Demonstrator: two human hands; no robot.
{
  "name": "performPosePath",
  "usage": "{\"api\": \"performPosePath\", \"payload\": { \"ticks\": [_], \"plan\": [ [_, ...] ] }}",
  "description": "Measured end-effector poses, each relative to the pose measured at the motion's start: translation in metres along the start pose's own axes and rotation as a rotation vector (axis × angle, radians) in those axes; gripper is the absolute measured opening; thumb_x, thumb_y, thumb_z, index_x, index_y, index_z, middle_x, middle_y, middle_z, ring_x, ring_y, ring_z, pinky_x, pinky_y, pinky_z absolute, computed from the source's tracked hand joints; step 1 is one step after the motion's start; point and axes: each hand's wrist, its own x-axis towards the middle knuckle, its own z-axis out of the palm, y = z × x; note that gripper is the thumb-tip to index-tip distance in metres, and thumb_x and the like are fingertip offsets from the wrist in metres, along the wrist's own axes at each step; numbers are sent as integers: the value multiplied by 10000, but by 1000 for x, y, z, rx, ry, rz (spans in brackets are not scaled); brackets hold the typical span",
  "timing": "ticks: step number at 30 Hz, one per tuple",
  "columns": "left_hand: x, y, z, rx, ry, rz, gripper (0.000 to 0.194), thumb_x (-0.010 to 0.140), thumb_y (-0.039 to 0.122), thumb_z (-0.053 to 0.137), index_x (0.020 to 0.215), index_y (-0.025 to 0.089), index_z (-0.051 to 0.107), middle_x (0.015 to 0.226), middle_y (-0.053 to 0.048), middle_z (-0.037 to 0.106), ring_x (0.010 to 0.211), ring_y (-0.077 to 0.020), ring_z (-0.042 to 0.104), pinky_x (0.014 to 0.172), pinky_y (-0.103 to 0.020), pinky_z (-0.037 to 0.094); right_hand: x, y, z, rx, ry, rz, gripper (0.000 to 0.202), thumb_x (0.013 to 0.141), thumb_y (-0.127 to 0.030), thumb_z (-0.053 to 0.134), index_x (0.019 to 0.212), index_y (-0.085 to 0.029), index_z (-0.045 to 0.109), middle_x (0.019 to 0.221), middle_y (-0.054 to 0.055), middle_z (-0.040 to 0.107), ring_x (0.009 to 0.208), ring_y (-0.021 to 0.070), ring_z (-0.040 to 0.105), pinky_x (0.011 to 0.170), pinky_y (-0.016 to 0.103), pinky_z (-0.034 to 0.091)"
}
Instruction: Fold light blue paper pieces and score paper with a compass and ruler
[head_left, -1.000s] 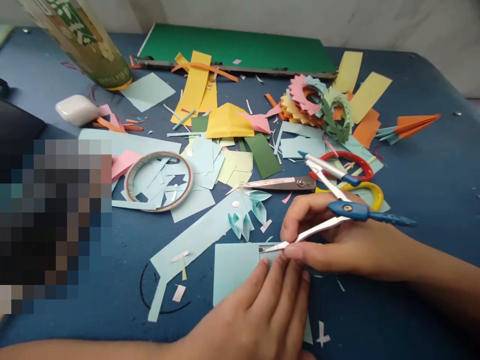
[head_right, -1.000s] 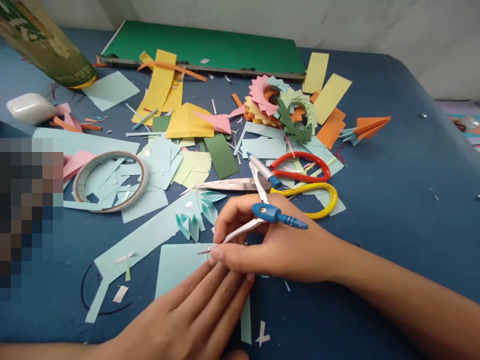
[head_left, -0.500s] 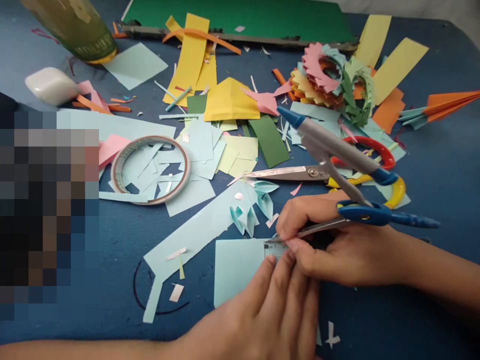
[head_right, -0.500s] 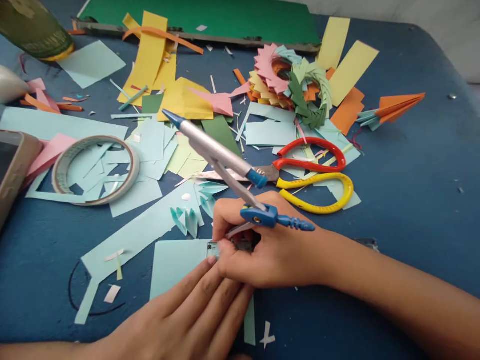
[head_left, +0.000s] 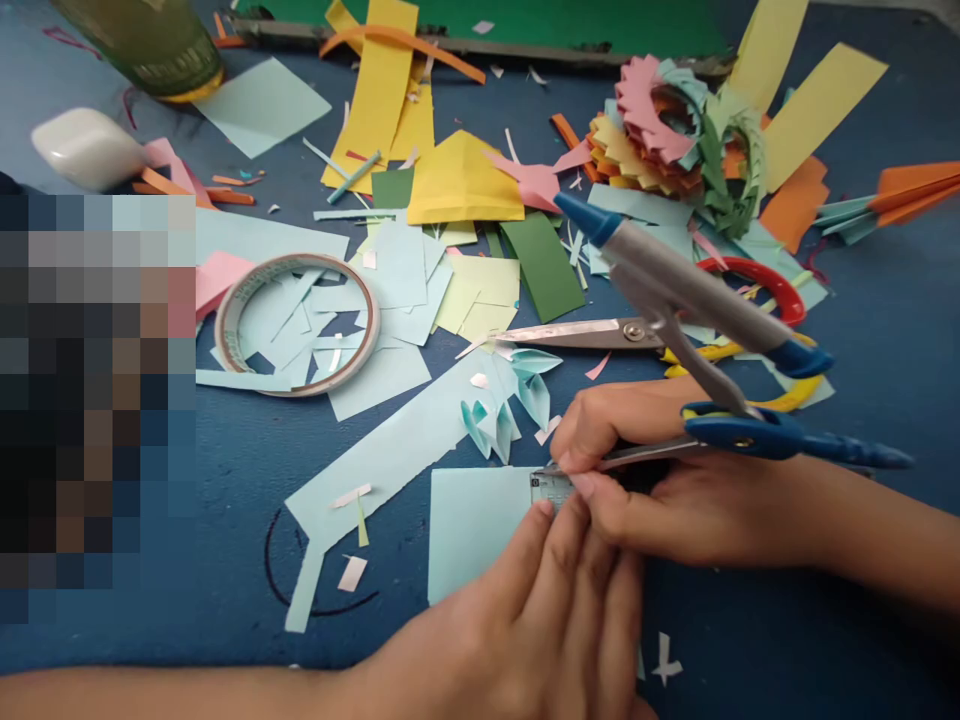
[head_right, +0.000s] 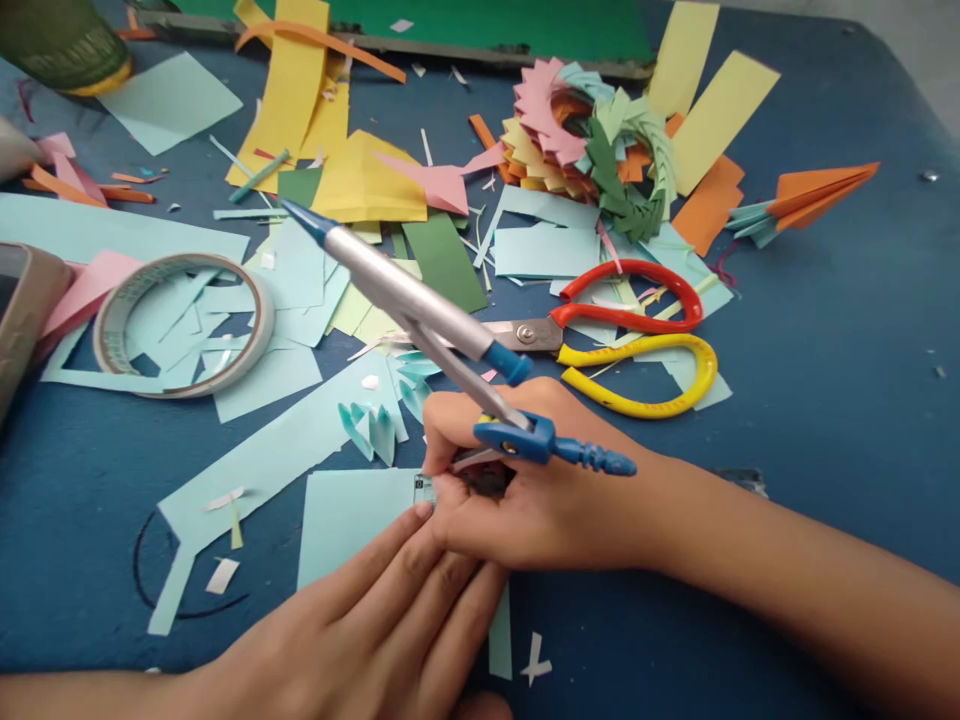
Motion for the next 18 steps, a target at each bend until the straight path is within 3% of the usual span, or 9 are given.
{"api": "performPosePath", "payload": {
  "ticks": [6,18],
  "plan": [
    [-1,1,-2,4,5,-16,509,907,454,349,1168,73,563,1125,-103,641,1008,-208,599,915,-307,418,0,0,-3,-9,3,11,86,680,-113,490,674,-198,486,653,-3,607,595,134,574,531,232,416],
    [1,-2,-6,13,-26,-13,575,895,491,342,1234,59,511,1242,-124,560,1165,-245,503,960,-315,376,-16,10,-17,-57,-11,37,120,656,-114,525,611,-199,453,598,-24,555,534,103,493,506,217,363]
  ]
}}
